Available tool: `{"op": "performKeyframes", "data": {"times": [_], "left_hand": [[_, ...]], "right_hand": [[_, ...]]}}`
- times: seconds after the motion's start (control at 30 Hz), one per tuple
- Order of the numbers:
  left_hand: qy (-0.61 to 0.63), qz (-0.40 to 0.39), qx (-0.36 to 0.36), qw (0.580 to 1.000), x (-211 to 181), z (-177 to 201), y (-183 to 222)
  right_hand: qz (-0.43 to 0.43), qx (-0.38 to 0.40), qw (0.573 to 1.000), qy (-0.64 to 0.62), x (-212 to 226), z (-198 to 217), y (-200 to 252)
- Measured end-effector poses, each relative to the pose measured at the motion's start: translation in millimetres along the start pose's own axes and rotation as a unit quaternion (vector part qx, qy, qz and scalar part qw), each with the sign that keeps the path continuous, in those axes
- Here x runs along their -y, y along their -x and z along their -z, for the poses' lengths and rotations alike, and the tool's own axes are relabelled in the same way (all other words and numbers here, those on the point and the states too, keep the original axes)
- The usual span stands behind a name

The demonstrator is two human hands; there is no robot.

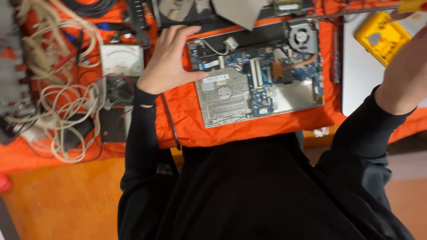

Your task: The person works on a disassembled laptop motherboard on a workbench. They handle a RAM module, probe the board with multimeter test leads, use a hair dryer to heat a small component, and use a screwdriver on the board.

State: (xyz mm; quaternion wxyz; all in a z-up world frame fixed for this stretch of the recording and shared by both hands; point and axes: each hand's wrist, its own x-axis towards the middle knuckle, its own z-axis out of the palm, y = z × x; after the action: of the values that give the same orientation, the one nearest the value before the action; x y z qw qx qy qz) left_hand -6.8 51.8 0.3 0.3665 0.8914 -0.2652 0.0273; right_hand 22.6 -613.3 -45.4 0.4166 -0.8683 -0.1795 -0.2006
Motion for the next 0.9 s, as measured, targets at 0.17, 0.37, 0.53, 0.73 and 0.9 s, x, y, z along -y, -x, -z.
{"op": "performKeyframes", "data": {"times": [0.17,0.37,0.53,0.73,0.9], "left_hand": [[-0.059,0.018,-0.004,0.998,3.2,-0.6,0.2],[-0.069,0.019,-0.001,0.997,6.6,2.3,1.8],[-0.052,0.007,0.012,0.999,11.9,-0.6,2.7],[-0.016,0.021,0.021,0.999,3.3,6.5,-0.9],[0.004,0.011,0.005,1.0,-4.6,10.6,-0.7]], "right_hand": [[0.093,0.085,0.986,-0.111,198.2,-125.5,-116.4],[0.177,0.171,0.948,-0.202,334.0,-200.1,-154.7],[0.088,0.199,0.942,-0.255,329.0,-230.4,-153.3],[0.116,0.234,0.946,-0.193,322.2,-250.4,-154.3],[0.129,0.233,0.949,-0.167,330.2,-255.2,-155.9]]}}
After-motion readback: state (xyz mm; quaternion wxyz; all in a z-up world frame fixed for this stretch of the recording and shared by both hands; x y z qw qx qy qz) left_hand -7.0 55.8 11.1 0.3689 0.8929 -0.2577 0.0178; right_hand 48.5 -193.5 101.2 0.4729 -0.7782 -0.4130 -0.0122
